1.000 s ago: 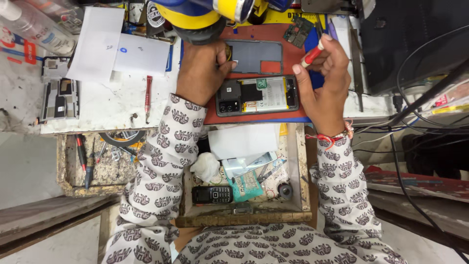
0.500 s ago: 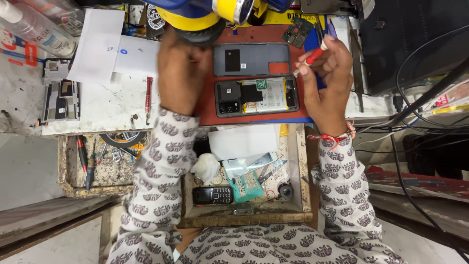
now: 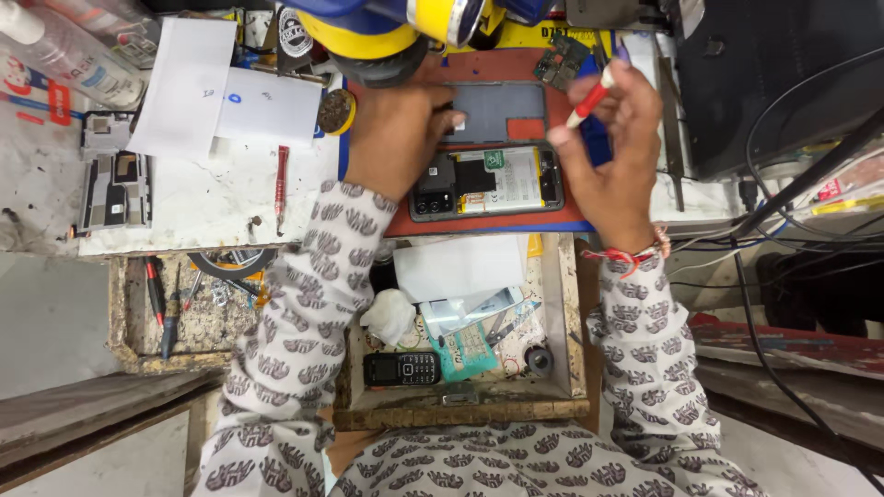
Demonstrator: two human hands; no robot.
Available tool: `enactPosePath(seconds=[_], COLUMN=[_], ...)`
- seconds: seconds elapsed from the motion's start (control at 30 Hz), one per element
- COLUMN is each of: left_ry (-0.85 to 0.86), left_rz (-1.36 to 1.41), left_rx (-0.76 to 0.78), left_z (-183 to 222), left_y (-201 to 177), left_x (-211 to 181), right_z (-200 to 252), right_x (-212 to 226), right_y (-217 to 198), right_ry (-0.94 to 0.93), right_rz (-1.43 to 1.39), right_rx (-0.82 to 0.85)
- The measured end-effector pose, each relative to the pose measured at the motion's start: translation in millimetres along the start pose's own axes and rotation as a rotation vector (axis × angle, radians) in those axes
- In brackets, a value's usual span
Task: The person uses a screwdriver to remove screws from the internal chassis of a mobile phone and subsequently detaches the internal components by hand.
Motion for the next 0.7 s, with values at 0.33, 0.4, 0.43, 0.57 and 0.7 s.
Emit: enactPosePath(seconds=[0.33,0.4,0.43,0.57,0.7], left_ry=[0.286,0.297,0.290,0.227,0.225], left_rz=[0.096,0.102,0.107,0.154,0.157], left_rx=[0.027,0.037,0.045,0.070,0.059], left_z=[41.4,39.4,39.1,37.6,40.1], left_y=[19.3,26.2,28.0,32.6,30.0], left_x=[-85.1,-88.7,-87.6,-80.2,-80.1], right_z=[-2.8,-6.3,-7.0,-9.4,-0.7], right_x=[-16.0,-11.6,-14.6,-16.5,-4.0], right_y=[-6.2,-4.9,-5.0,-8.1,-0.5], right_ry=[0.054,-0.034,0.029,0.225,0.182], right_rz=[-0.087,-0.049,-0.055,-0.196,-0.246], right_rx=[0.037,0.000,0.004,0.050,0.043])
Point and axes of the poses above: each hand's wrist, its own z-axis away from the middle knuckle, its own y-axis out of the palm, x = y × z, the point moved 6 cm from there along -z, towards the middle knuckle, and after that the axes turned 10 degrees about -x, right-handed, at the moved point
